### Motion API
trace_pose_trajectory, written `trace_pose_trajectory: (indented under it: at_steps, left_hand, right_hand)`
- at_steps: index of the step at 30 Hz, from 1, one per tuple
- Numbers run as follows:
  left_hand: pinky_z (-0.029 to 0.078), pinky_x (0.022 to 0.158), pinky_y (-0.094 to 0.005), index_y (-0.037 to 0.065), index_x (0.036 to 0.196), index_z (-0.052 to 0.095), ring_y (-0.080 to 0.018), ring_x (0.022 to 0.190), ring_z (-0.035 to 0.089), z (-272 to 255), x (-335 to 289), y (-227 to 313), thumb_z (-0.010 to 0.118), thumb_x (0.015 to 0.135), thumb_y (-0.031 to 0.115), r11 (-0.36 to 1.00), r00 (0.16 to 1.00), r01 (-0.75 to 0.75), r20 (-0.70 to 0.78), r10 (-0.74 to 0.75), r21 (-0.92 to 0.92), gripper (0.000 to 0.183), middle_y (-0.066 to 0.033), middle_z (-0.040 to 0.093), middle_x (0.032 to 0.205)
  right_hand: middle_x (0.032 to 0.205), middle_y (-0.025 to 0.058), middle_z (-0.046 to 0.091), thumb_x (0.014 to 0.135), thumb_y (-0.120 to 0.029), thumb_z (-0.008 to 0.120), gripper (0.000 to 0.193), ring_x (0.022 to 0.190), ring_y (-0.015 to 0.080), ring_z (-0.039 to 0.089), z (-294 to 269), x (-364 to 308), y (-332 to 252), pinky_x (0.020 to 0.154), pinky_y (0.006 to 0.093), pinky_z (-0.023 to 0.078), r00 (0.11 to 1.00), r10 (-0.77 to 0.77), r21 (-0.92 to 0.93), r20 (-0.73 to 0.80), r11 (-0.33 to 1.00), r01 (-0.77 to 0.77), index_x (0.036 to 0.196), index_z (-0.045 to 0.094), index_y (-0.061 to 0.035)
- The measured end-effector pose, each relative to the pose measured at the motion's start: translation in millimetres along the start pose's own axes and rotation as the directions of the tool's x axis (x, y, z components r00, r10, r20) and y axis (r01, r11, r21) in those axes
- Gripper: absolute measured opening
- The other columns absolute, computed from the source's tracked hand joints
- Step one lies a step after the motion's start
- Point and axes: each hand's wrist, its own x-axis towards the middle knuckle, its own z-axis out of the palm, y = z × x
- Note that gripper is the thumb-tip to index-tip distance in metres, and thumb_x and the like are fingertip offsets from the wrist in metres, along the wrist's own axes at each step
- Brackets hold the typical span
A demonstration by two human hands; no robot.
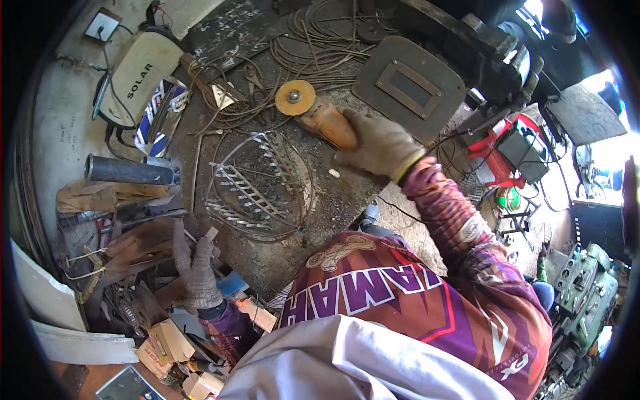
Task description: The person uses a piece of white chalk to mark positions on a curved metal frame and a small metal piece on a workbench.
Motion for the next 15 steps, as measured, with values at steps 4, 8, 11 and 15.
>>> trace_pose_trajectory:
  at_steps: [4, 8, 11, 15]
  left_hand:
    - [0.049, 0.066, -0.0253, 0.002, 0.169, 0.033, -0.0104, 0.074, 0.060, 3, -4, -10, 0.072, 0.100, 0.010, 1.000, 0.999, 0.023, -0.026, -0.023, 0.007, 0.080, -0.0065, 0.071, 0.098]
    - [0.054, 0.081, -0.0305, 0.001, 0.167, 0.039, -0.0147, 0.093, 0.065, -5, -1, -27, 0.076, 0.099, 0.013, 0.995, 0.996, 0.088, 0.017, -0.089, 0.040, 0.078, -0.0120, 0.072, 0.119]
    - [0.053, 0.071, -0.0245, 0.005, 0.167, 0.040, -0.0115, 0.094, 0.064, -9, 0, -49, 0.071, 0.102, 0.010, 0.983, 0.992, -0.120, -0.011, 0.122, 0.137, 0.073, -0.0085, 0.060, 0.140]
    - [0.042, 0.118, -0.0386, 0.000, 0.165, 0.043, -0.0248, 0.145, 0.049, -16, 6, -57, 0.075, 0.099, 0.013, 0.993, 1.000, -0.007, 0.002, 0.007, 0.117, 0.075, -0.0166, 0.043, 0.169]
  right_hand:
    - [0.127, 0.0229, 0.073, 0.091, -0.054, 0.075, 0.074, 0.112, 0.0411, 0.073, -62, 28, 32, 0.098, 0.0511, 0.059, 0.941, 0.122, -0.126, -0.315, 0.978, -0.168, 0.146, 0.061, -0.0061]
    - [0.134, 0.0238, 0.072, 0.092, -0.056, 0.072, 0.079, 0.125, 0.0409, 0.069, -83, 72, 116, 0.108, 0.0509, 0.054, 0.843, 0.020, -0.373, -0.538, 0.891, -0.259, 0.153, 0.057, -0.0083]
    - [0.138, 0.0249, 0.070, 0.093, -0.054, 0.071, 0.077, 0.131, 0.0412, 0.067, -96, 92, 127, 0.112, 0.0511, 0.052, 0.896, 0.199, -0.343, -0.397, 0.873, -0.346, 0.154, 0.058, -0.0088]
    - [0.137, 0.0270, 0.071, 0.096, -0.049, 0.068, 0.065, 0.130, 0.0406, 0.068, -119, 109, 147, 0.112, 0.0502, 0.052, 0.913, 0.338, -0.352, -0.228, 0.846, -0.401, 0.145, 0.066, -0.0068]
